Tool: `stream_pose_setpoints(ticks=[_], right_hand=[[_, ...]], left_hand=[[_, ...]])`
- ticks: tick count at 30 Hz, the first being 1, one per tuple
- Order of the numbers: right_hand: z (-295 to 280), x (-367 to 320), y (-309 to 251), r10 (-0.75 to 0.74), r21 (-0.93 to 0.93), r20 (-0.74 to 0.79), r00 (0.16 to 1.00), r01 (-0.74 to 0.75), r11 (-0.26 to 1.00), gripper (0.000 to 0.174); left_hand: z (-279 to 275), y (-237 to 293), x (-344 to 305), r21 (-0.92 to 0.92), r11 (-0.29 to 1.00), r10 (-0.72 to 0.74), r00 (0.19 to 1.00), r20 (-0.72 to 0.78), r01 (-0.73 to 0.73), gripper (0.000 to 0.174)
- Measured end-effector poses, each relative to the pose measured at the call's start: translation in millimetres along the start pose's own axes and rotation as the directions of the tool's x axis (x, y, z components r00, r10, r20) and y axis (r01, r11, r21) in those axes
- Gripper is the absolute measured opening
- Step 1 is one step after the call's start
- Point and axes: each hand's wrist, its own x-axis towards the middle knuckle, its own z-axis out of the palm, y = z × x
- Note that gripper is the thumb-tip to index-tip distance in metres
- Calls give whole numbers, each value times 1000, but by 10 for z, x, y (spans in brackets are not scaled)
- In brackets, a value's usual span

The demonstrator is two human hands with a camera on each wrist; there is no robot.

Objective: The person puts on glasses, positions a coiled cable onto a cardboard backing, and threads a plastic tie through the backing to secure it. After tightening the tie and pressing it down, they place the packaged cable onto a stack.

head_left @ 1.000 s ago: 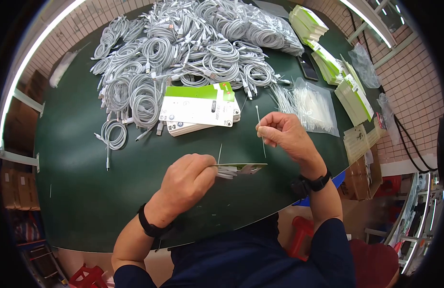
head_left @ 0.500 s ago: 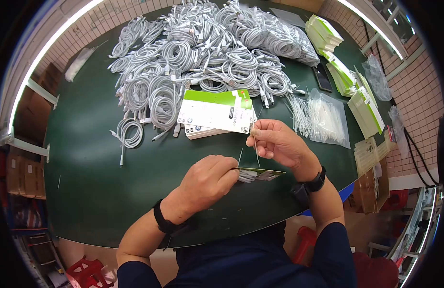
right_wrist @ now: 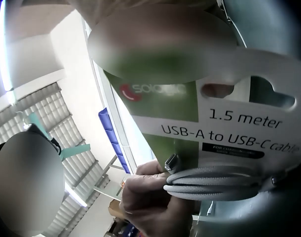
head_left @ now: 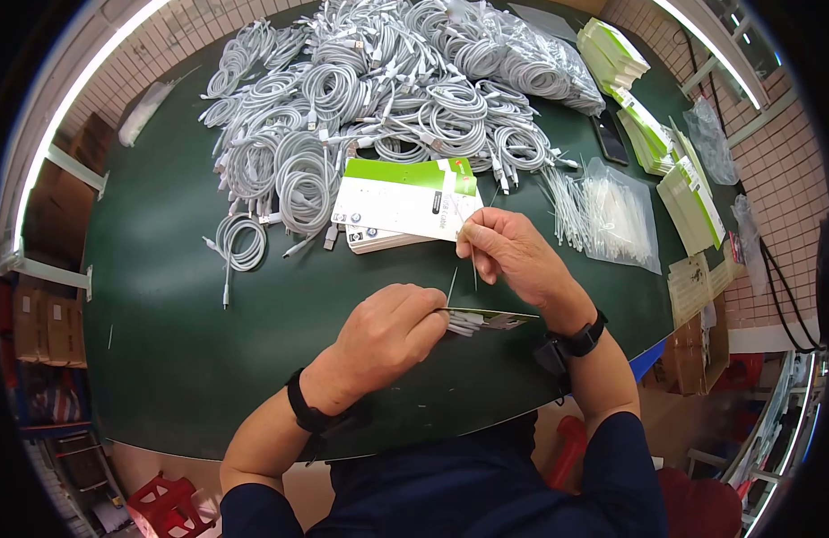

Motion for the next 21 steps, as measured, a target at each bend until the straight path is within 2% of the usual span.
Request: stream_pose_setpoints(ticks=[1, 5, 9, 13, 21], right_hand=[[-11, -5, 1, -7, -46, -4, 1000, 7, 999, 20], [27, -53, -33, -18, -5, -51, 999, 18, 1000, 20], [3, -82, -26, -109, -34, 14, 994, 109, 993, 18], [-6, -106, 35, -54, 111, -46, 997, 59, 992, 17], [53, -146, 203, -37, 42, -108, 993, 42, 998, 16]], left_hand=[[0, -5, 10, 1, 1000, 3, 1000, -5, -3, 22], [-4, -12, 16, 0, 1000, 4, 1000, -11, -4, 22], [18, -9, 3, -10, 1000, 9, 1000, -14, -9, 23], [33, 33, 5, -28, 999, 27, 999, -25, -28, 27], [67, 18, 11, -37, 999, 8, 1000, -11, -9, 31]])
